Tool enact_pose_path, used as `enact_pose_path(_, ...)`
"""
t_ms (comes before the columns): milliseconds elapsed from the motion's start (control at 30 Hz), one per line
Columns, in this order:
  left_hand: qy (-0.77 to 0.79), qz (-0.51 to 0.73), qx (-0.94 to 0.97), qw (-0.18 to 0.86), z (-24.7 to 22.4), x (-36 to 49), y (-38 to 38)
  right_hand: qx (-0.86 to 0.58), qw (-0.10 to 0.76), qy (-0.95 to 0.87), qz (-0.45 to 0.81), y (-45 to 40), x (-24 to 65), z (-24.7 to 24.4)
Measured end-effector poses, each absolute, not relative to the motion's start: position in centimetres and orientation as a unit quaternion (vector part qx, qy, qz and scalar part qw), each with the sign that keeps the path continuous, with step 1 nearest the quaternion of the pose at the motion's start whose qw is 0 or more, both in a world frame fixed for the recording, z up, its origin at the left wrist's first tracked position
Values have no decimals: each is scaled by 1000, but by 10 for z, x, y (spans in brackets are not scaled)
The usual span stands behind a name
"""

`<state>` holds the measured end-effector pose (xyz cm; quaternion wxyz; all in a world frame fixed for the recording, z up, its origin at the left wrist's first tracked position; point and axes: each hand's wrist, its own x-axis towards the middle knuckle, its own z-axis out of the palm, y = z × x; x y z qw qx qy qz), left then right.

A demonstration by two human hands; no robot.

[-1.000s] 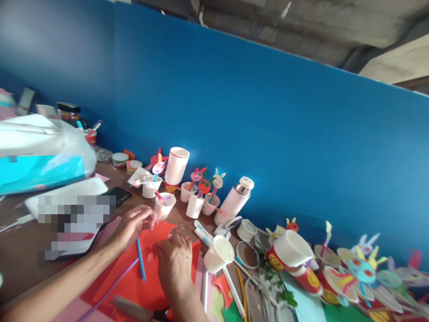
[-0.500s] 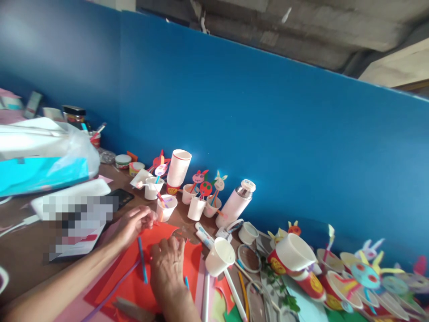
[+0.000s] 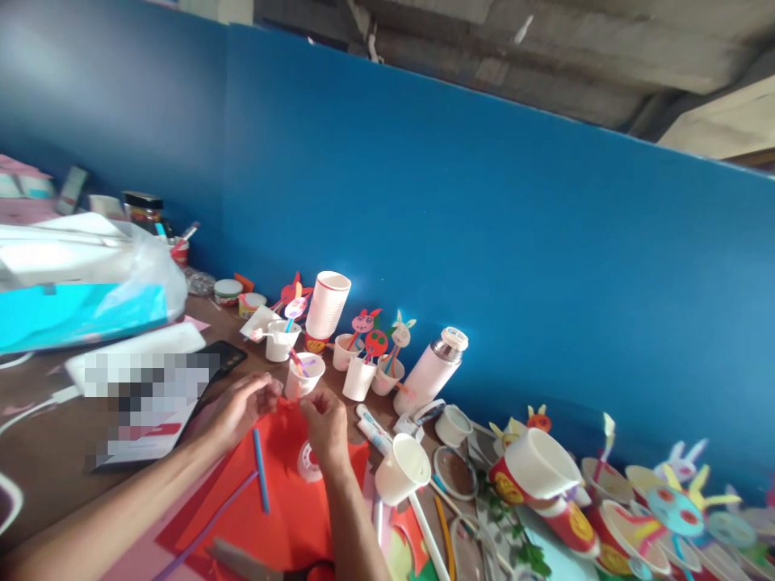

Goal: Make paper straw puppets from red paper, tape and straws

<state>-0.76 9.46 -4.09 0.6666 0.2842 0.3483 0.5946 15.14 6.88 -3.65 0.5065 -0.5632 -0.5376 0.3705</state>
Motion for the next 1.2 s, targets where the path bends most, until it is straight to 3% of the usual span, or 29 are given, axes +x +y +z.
enact_pose_path(733, 373, 586, 322, 643, -43, -3, 93, -538, 543, -475, 437, 81, 137, -44)
enact_pose_path(1200, 432, 547, 348, 626, -41, 0, 88, -528, 565, -480, 415, 72, 134, -41)
